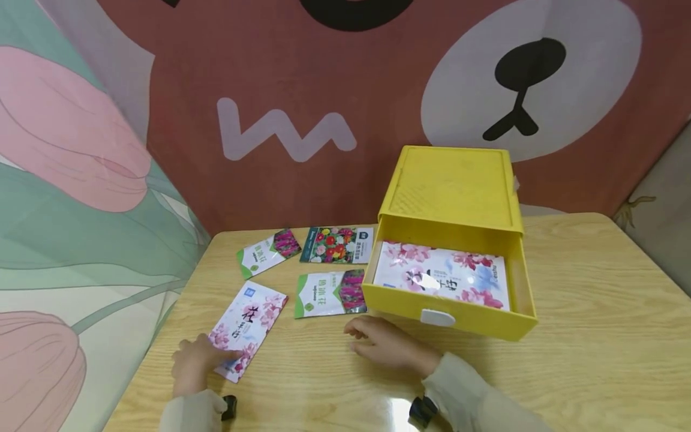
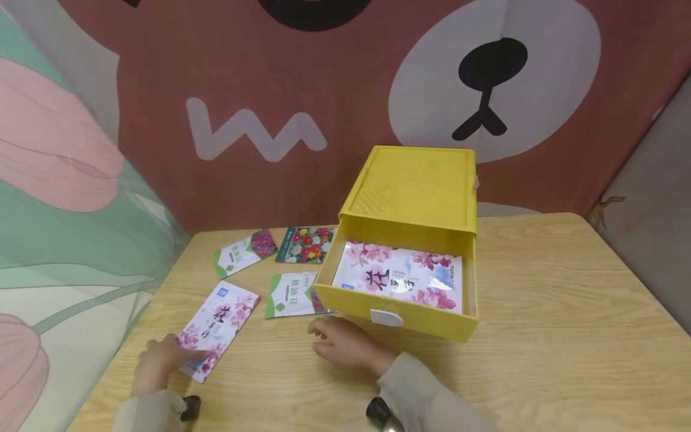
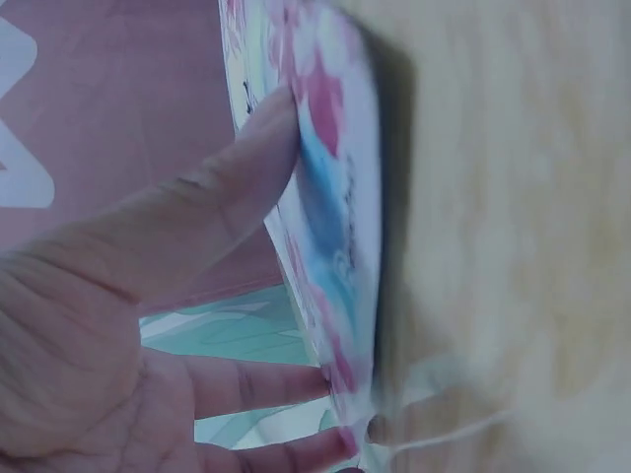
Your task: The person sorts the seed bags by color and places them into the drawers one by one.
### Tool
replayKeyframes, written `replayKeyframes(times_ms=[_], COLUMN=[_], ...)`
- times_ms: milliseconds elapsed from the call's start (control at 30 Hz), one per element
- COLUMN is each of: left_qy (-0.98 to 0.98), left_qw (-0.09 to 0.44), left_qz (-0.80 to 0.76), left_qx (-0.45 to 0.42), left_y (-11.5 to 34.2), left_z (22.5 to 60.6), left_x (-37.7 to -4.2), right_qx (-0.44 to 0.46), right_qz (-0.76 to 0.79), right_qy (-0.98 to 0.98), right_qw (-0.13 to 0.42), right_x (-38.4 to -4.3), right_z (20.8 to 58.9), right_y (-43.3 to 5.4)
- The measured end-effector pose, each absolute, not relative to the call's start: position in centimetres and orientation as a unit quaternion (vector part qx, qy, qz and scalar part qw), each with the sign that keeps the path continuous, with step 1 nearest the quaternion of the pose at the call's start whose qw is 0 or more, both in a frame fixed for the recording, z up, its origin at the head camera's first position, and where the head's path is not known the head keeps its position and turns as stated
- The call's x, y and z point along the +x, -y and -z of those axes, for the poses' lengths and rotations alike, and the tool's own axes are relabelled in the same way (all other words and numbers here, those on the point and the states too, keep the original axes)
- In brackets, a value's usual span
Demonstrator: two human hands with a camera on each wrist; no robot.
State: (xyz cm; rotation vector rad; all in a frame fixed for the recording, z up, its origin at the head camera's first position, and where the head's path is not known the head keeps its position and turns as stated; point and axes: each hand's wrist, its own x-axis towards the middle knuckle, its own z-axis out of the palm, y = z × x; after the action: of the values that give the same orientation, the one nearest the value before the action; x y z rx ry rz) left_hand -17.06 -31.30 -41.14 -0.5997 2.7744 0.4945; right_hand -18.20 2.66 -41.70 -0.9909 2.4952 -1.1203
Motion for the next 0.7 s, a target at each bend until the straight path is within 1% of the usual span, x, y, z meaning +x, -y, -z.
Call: replayKeyframes(times_ms=[200,367,500,700], left_qy=[-0.954,-0.947,-0.937,-0.932], left_qw=[0.104,0.054,0.016,-0.009], left_qz=[-0.182,-0.22,-0.266,-0.295], left_qx=[-0.214,-0.227,-0.224,-0.213], left_y=[31.4,31.7,32.1,32.4], left_z=[41.1,41.2,41.2,40.5], left_x=[-17.0,-16.6,-16.2,-15.7], right_qx=[-0.338,-0.333,-0.335,-0.35], right_qz=[0.386,0.402,0.421,0.427], right_qy=[-0.851,-0.845,-0.836,-0.829], right_qw=[0.115,0.116,0.105,0.086], right_x=[-18.4,-18.7,-19.0,-19.1], right_z=[41.7,41.5,41.1,40.8], right_y=[-2.7,-2.0,-1.3,-0.7])
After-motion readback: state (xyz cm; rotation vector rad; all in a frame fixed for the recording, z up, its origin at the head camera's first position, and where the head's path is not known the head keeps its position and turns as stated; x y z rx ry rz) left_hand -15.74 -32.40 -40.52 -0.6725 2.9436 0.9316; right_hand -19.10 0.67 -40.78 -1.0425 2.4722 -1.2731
